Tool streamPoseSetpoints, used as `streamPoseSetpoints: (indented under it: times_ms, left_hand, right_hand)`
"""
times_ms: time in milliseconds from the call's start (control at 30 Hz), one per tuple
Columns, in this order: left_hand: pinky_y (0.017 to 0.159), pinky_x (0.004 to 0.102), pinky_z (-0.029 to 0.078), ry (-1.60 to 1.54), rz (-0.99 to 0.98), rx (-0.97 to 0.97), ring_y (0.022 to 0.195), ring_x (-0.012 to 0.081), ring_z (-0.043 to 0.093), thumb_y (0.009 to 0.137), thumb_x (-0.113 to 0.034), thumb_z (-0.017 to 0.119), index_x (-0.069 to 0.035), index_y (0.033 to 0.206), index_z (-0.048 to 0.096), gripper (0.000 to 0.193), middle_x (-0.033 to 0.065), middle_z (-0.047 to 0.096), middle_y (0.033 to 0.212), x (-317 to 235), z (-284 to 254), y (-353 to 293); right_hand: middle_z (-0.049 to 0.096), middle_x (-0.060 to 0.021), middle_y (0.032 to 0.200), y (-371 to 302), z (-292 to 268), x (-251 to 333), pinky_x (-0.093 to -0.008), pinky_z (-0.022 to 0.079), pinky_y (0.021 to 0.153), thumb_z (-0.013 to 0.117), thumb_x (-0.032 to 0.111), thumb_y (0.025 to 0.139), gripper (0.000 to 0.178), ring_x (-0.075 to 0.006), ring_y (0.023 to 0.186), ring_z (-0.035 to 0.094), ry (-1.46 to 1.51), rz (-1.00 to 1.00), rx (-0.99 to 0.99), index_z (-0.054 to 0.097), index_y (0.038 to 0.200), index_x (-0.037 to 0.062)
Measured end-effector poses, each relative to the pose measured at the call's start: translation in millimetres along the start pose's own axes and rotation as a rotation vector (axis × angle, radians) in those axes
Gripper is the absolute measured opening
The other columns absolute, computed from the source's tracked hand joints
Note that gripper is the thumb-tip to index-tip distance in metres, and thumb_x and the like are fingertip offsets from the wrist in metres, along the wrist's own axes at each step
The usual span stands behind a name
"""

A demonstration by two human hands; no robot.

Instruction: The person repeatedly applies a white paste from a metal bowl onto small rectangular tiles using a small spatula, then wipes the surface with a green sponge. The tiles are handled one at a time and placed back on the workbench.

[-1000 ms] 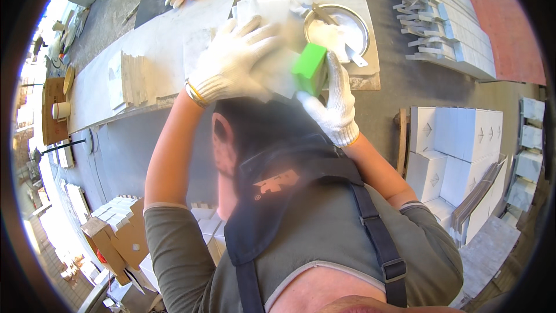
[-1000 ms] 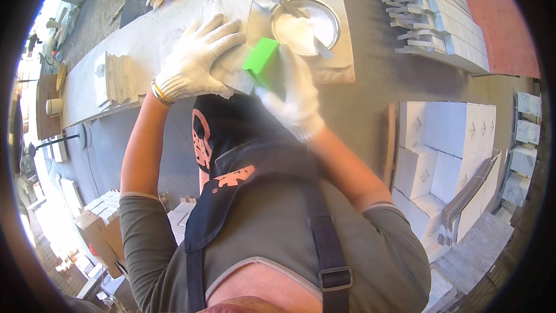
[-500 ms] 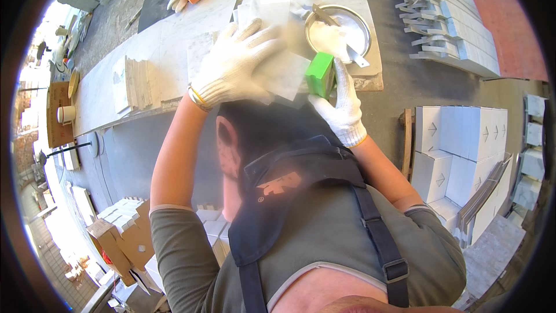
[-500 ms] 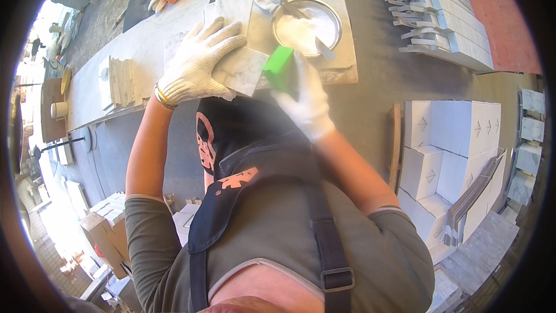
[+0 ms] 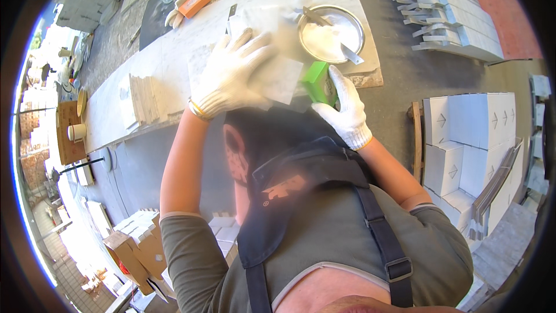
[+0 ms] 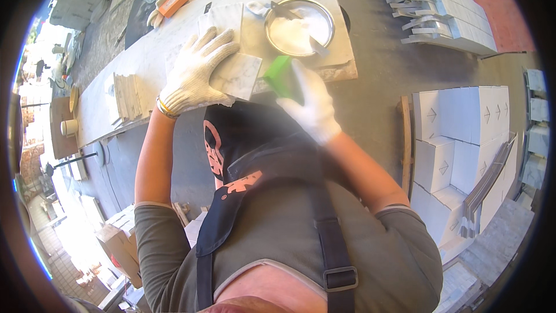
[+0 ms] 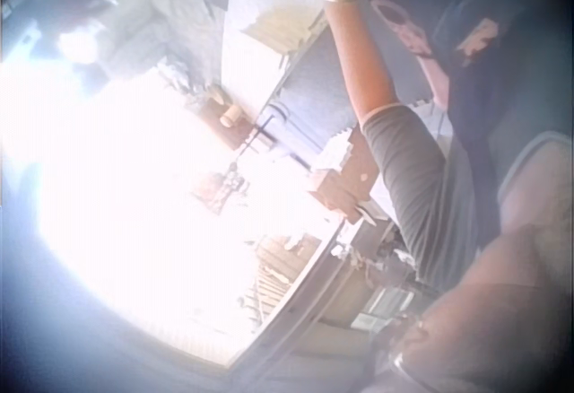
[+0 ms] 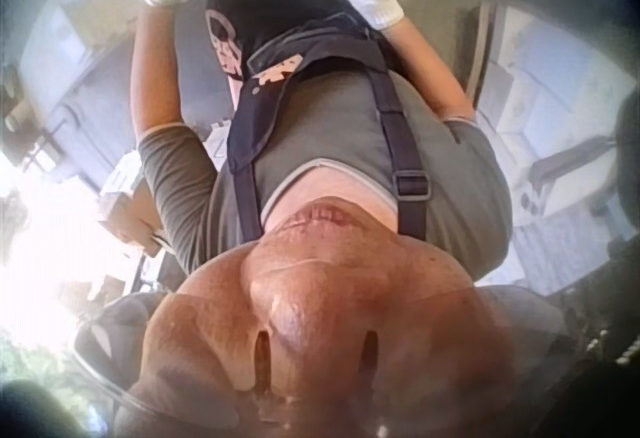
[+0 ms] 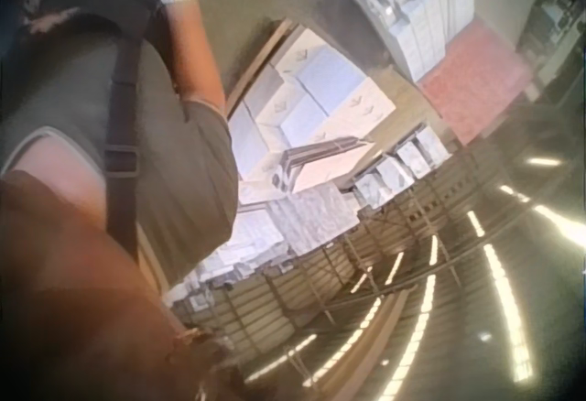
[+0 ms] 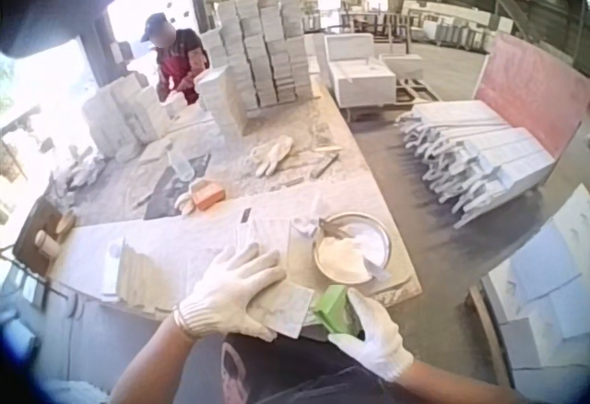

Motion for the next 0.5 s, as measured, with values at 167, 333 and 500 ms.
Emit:
streamPoseSetpoints:
  times_ms: [167, 333, 500]
  left_hand:
    - [0.119, 0.0526, 0.036, -0.041, 0.006, 0.007, 0.146, 0.0392, 0.043, 0.049, -0.036, 0.093, -0.011, 0.139, 0.062, 0.098, 0.0139, 0.054, 0.154, -1, 1, 1]
    - [0.118, 0.0535, 0.035, -0.083, -0.012, -0.003, 0.147, 0.0390, 0.042, 0.048, -0.039, 0.093, -0.010, 0.139, 0.062, 0.100, 0.0139, 0.053, 0.154, -3, -5, -1]
    - [0.120, 0.0580, 0.032, -0.070, 0.002, 0.011, 0.148, 0.0390, 0.040, 0.050, -0.044, 0.093, -0.011, 0.138, 0.063, 0.100, 0.0138, 0.052, 0.155, 1, -6, -2]
  right_hand:
    - [0.059, -0.0203, 0.144, 2, 5, 19, -0.0431, 0.048, 0.110, 0.088, 0.016, 0.078, 0.087, -0.0373, 0.133, 0.058, -0.018, -0.117, 0.027, 0.048, 0.155, 0.0052]
    - [0.063, -0.0228, 0.136, 12, 1, 6, -0.0399, 0.056, 0.100, 0.089, 0.009, 0.076, 0.092, -0.0349, 0.122, 0.066, -0.090, 0.008, -0.039, 0.045, 0.156, 0.0022]
    - [0.060, -0.0194, 0.145, 19, -33, 11, -0.0372, 0.051, 0.106, 0.085, 0.009, 0.080, 0.090, -0.0264, 0.124, 0.065, -0.028, -0.080, -0.044, 0.042, 0.158, -0.0006]
Point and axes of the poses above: each hand's wrist, its own y-axis towards the middle knuckle, its own z-axis out of the palm, x = y × z, the point moved 8 cm from there along y, towards the middle knuckle
